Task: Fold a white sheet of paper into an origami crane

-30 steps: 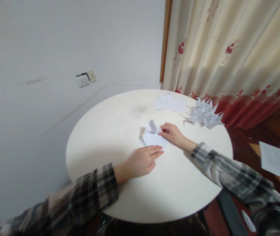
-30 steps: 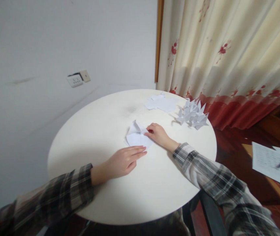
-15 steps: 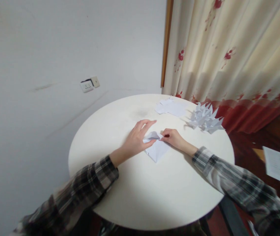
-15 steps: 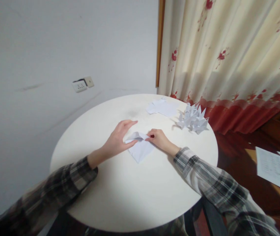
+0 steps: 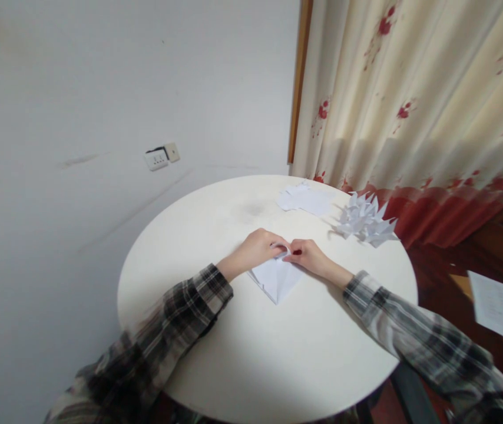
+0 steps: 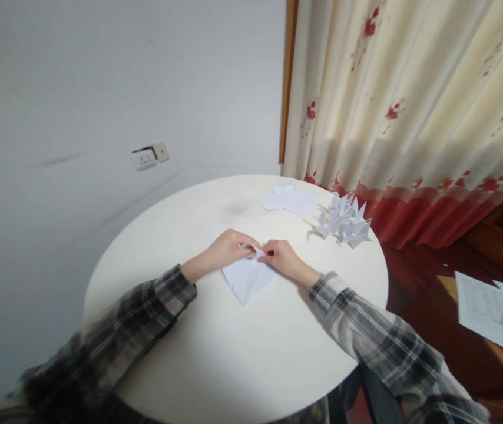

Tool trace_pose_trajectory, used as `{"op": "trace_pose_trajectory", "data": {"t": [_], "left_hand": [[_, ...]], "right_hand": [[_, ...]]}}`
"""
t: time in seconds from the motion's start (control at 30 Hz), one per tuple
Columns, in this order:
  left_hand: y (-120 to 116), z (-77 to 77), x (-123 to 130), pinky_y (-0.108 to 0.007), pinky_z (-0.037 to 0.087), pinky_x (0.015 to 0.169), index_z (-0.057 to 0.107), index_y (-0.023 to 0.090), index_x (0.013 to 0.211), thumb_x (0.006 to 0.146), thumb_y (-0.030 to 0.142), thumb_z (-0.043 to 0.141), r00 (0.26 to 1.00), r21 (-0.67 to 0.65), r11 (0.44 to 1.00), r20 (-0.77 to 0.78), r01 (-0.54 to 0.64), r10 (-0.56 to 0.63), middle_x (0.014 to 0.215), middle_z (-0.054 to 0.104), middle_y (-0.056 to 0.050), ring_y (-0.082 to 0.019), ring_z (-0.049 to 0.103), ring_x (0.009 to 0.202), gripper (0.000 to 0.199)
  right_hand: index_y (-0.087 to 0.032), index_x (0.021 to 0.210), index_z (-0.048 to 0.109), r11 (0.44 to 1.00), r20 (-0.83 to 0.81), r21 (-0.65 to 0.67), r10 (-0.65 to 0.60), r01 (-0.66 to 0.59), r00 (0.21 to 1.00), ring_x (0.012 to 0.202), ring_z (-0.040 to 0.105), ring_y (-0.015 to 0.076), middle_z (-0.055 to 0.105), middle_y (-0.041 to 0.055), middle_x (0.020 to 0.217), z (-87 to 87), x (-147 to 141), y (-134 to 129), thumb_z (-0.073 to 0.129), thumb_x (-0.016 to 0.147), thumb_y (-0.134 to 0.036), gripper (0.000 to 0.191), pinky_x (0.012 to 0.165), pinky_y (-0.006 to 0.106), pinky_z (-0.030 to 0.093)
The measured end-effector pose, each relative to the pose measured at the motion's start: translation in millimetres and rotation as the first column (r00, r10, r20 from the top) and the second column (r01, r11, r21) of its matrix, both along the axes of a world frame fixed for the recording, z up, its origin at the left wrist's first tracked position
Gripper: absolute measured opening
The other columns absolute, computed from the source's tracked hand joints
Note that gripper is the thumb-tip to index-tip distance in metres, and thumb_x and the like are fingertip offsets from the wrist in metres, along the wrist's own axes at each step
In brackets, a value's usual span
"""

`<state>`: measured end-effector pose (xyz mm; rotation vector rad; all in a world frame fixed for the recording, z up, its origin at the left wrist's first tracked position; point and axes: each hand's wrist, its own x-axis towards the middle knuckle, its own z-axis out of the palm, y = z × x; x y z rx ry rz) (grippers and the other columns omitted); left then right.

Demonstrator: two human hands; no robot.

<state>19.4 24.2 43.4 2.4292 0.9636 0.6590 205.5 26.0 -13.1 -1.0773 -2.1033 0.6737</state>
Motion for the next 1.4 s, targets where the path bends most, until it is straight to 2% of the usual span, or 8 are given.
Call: {"op": "trace_pose_trajectory", "data": {"t": [0.17,0.3,0.53,0.6,0.7,0.83,0.97,1.4], "left_hand": [[5,-7.5,-1,-0.021,0.044,0.071,0.070,0.013,0.086,0.079,0.023,0.047,0.984,-0.135,0.985,0.126,-0.110,0.127,0.083,0.070,-0.002,-0.016,0.062,0.079,0.025],[9,-17.3,-2,-0.024,0.045,0.074,0.068,0.011,0.090,0.079,0.027,0.049,0.959,-0.248,0.962,0.223,-0.117,0.175,0.094,0.068,-0.006,-0.018,0.061,0.086,0.027],[8,-13.5,-11,-0.028,0.046,0.074,0.055,0.011,0.116,0.082,0.028,0.046,0.962,-0.470,0.874,0.274,0.124,0.011,0.103,0.065,-0.010,-0.017,0.061,0.084,0.039],[5,-9.3,-14,-0.029,0.046,0.074,0.049,0.011,0.122,0.077,0.034,0.055,0.970,-0.454,0.877,0.240,0.156,-0.049,0.106,0.063,-0.011,-0.018,0.060,0.087,0.051],[0,-8.4,-12,-0.028,0.045,0.074,0.054,0.012,0.116,0.062,0.037,0.072,0.989,-0.338,0.940,0.146,0.045,0.005,0.101,0.065,-0.009,-0.019,0.059,0.086,0.062],[-2,-15.5,-6,-0.024,0.042,0.062,0.066,0.012,0.089,0.062,0.035,0.071,0.988,-0.227,0.967,0.084,-0.111,0.133,0.080,0.067,-0.005,-0.017,0.059,0.073,0.035],[1,-19.3,-3,-0.021,0.031,0.049,0.061,0.012,0.061,0.064,0.037,0.067,0.960,-0.130,0.954,0.041,-0.270,0.277,0.058,0.058,-0.001,-0.013,0.049,0.057,0.027],[5,-25.8,-6,-0.020,0.021,0.044,0.054,0.012,0.054,0.065,0.045,0.064,0.941,-0.239,0.930,0.123,-0.280,0.315,0.049,0.040,0.004,-0.009,0.037,0.050,0.036]], "right_hand": [[-0.014,0.053,0.050,0.997,-0.007,-0.032,0.067,-0.067,0.998,0.055,0.040,0.0085,0.047,-0.0037,0.059,-2.4,-1,-3,0.065,0.073,-0.028,0.028,0.055,0.021,0.032],[-0.014,0.054,0.051,0.991,-0.045,-0.092,0.090,-0.094,0.995,0.055,0.040,0.0084,0.047,-0.0035,0.059,-6.9,-3,-4,0.064,0.071,-0.030,0.027,0.055,0.021,0.033],[-0.014,0.058,0.059,0.976,-0.086,-0.202,0.060,-0.076,0.994,0.056,0.045,0.0106,0.054,-0.0015,0.060,-10.6,-7,-5,0.066,0.068,-0.031,0.021,0.054,0.022,0.036],[-0.014,0.057,0.059,0.976,-0.083,-0.207,0.052,-0.069,0.995,0.056,0.044,0.0105,0.053,-0.0018,0.058,-10.4,-7,-5,0.066,0.068,-0.032,0.022,0.053,0.022,0.035],[-0.014,0.057,0.058,0.971,-0.089,-0.227,0.055,-0.074,0.995,0.054,0.041,0.0092,0.049,-0.0033,0.055,-10.5,-8,-4,0.065,0.068,-0.034,0.024,0.051,0.021,0.033],[-0.015,0.057,0.057,0.968,-0.095,-0.234,0.067,-0.088,0.993,0.054,0.040,0.0087,0.048,-0.0039,0.056,-9.6,-11,-3,0.063,0.069,-0.036,0.025,0.052,0.021,0.032],[-0.015,0.054,0.052,0.984,-0.045,-0.175,0.026,-0.033,0.999,0.055,0.038,0.0086,0.044,-0.0045,0.055,-8.8,-12,-3,0.065,0.068,-0.031,0.025,0.051,0.021,0.031],[-0.017,0.051,0.041,0.997,0.020,-0.068,0.034,-0.032,0.999,0.054,0.038,0.0086,0.043,-0.0045,0.056,-9.9,-13,-6,0.063,0.070,-0.029,0.031,0.053,0.022,0.031]]}}
